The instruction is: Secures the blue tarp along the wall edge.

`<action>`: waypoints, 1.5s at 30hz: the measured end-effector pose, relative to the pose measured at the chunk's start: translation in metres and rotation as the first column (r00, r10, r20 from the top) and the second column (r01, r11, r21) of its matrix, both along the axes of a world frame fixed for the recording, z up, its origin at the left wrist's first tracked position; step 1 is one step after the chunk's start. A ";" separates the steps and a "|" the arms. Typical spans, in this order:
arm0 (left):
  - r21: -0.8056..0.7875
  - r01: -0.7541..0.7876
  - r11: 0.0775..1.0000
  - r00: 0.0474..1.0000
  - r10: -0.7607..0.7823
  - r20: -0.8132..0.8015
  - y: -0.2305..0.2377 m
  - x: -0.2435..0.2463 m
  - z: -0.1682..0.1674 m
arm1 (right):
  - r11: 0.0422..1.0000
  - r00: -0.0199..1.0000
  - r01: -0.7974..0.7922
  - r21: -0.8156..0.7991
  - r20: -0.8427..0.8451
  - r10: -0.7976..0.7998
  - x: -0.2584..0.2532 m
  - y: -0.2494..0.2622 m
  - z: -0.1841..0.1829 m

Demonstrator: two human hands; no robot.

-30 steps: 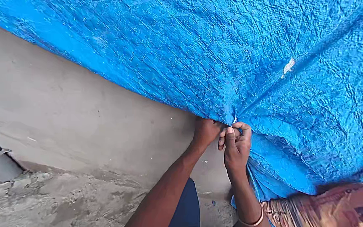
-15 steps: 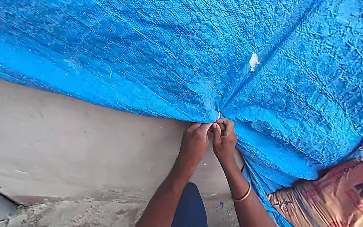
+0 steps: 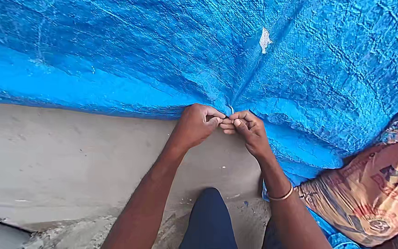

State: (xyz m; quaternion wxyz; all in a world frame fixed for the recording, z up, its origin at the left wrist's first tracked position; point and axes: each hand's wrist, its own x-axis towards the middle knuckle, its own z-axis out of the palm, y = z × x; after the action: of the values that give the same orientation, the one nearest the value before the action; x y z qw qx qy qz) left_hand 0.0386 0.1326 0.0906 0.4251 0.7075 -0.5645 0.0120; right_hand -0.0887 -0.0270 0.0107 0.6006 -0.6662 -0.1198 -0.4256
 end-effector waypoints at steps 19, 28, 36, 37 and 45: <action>-0.523 0.182 0.833 0.947 -0.006 0.320 -0.023 -0.003 -0.053 | 0.326 0.715 0.610 -0.722 0.324 -0.619 -0.029 0.004 0.044; -0.560 -0.013 0.829 0.986 0.103 0.130 -0.038 -0.018 -0.045 | 0.849 0.966 0.253 -0.464 0.175 -0.192 -0.010 -0.031 0.046; -0.542 0.036 0.840 0.994 0.027 0.108 -0.035 -0.020 -0.041 | 0.950 0.989 0.004 -0.311 0.140 0.041 0.002 -0.039 0.045; -0.546 0.036 0.837 0.994 0.025 0.104 -0.036 -0.020 -0.040 | 0.957 0.988 -0.015 -0.291 0.143 0.059 0.004 -0.039 0.044; -0.556 0.064 0.829 0.990 0.019 0.142 -0.035 -0.022 -0.035 | 0.973 0.984 -0.038 -0.226 0.159 0.075 0.010 -0.039 0.040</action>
State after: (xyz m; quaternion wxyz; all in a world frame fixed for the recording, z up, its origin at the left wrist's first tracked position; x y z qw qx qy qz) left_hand 0.0165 0.0973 0.0557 0.5723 0.5429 -0.5734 0.2213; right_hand -0.0792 -0.0664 0.0507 0.5219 -0.6877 -0.2355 -0.4464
